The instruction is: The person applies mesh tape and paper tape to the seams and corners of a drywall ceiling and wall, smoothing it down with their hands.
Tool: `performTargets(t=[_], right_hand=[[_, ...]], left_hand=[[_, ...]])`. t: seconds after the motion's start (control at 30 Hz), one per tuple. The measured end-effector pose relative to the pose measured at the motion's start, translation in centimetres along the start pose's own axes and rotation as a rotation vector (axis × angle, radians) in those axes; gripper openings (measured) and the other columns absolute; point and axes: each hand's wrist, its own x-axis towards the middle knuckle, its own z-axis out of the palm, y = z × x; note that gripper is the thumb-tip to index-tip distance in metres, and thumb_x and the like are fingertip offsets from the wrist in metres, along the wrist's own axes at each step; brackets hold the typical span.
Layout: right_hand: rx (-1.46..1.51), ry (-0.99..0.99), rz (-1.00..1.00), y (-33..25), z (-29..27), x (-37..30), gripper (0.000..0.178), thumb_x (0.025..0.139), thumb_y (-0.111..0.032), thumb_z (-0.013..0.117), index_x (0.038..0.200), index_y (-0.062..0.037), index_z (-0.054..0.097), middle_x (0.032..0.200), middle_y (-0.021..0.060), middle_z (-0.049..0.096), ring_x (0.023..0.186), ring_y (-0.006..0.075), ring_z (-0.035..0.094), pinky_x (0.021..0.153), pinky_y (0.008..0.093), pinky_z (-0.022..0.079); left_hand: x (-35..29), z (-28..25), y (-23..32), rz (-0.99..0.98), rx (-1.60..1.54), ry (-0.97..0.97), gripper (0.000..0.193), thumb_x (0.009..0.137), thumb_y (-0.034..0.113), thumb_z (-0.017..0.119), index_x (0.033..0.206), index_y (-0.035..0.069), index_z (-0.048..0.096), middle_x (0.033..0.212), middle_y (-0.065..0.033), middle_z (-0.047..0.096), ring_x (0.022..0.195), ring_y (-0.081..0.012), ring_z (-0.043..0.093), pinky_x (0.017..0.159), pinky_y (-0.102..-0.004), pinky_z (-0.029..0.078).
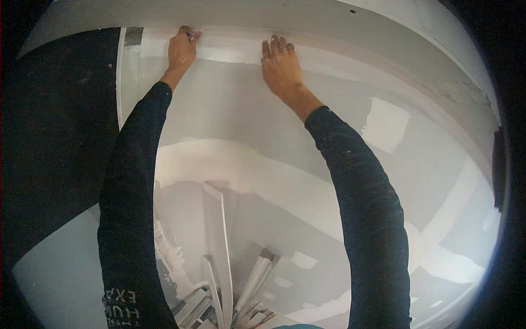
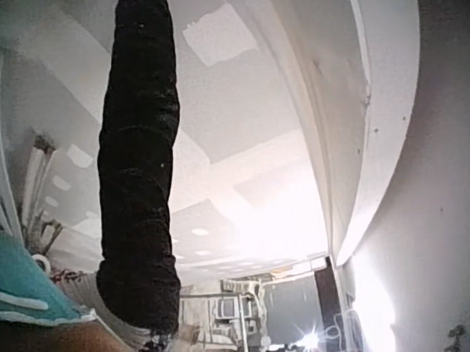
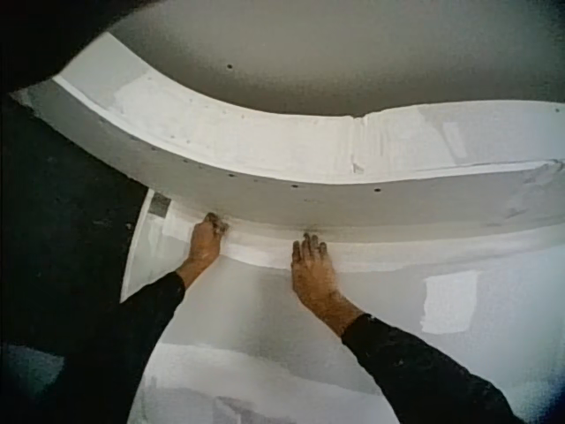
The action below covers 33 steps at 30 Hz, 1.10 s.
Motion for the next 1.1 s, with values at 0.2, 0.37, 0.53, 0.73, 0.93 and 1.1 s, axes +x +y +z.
performTargets(t=[0.2,0.37,0.53,0.73,0.93,1.1], right_hand=[[-0.059,-0.064,0.036,-1.1,-1.3,0.4,0.052,0.099,-0.019,0.055,0.144,0.0060,0.051,0.148,0.0239,0.053,0.139,0.0368,0.049,0.114,0.0484,0.040],[0.062,-0.021,-0.082,-2.1,-1.3,1.6,0.055,0.098,-0.016,0.055,0.147,0.0087,0.046,0.152,0.0235,0.050,0.140,0.0339,0.049,0.119,0.0451,0.038],[0.150,0.062,-0.186,-3.8,0.8,2.9,0.058,0.098,-0.014,0.054,0.150,0.0080,0.041,0.157,0.0215,0.045,0.146,0.0308,0.043,0.122,0.0430,0.035],[0.084,0.021,-0.077,-3.9,2.6,3.4,0.056,0.104,-0.019,0.049,0.155,0.0036,0.039,0.163,0.0181,0.040,0.150,0.0302,0.040,0.123,0.0480,0.032],[0.005,0.014,-0.064,-5.0,2.3,3.7,0.055,0.107,-0.025,0.047,0.153,0.0044,0.040,0.161,0.0192,0.041,0.149,0.0315,0.040,0.123,0.0491,0.032],[-0.005,0.033,-0.190,-5.6,2.4,4.1,0.059,0.101,-0.022,0.053,0.150,0.0098,0.044,0.159,0.0241,0.043,0.148,0.0346,0.041,0.121,0.0520,0.032]], left_hand=[[-0.6,-0.4,-1.0,0.094,-0.105,-0.012,0.034,0.087,0.027,0.083,0.104,-0.001,0.072,0.099,-0.0198,0.076,0.092,-0.0361,0.074,0.084,-0.0433,0.057],[-1.0,0.0,0.6,0.025,-0.095,0.057,0.026,0.088,0.023,0.082,0.097,0.000,0.074,0.096,-0.0190,0.076,0.091,-0.0348,0.074,0.083,-0.0427,0.057],[-1.1,0.4,0.2,0.035,-0.086,0.133,0.021,0.088,0.020,0.080,0.097,0.001,0.073,0.096,-0.0184,0.076,0.092,-0.0352,0.074,0.083,-0.0440,0.057],[-1.9,0.3,1.4,0.080,-0.059,0.125,0.017,0.089,0.017,0.077,0.094,0.002,0.072,0.093,-0.0182,0.076,0.092,-0.0364,0.074,0.081,-0.0460,0.056],[-1.5,-0.2,0.4,0.038,0.016,0.088,0.028,0.089,0.026,0.080,0.095,0.000,0.072,0.092,-0.0201,0.076,0.088,-0.0369,0.074,0.080,-0.0445,0.057],[-0.4,0.3,-0.3,0.072,0.053,0.131,0.032,0.087,0.028,0.082,0.099,0.000,0.073,0.090,-0.0218,0.076,0.087,-0.0396,0.074,0.080,-0.0464,0.058]])
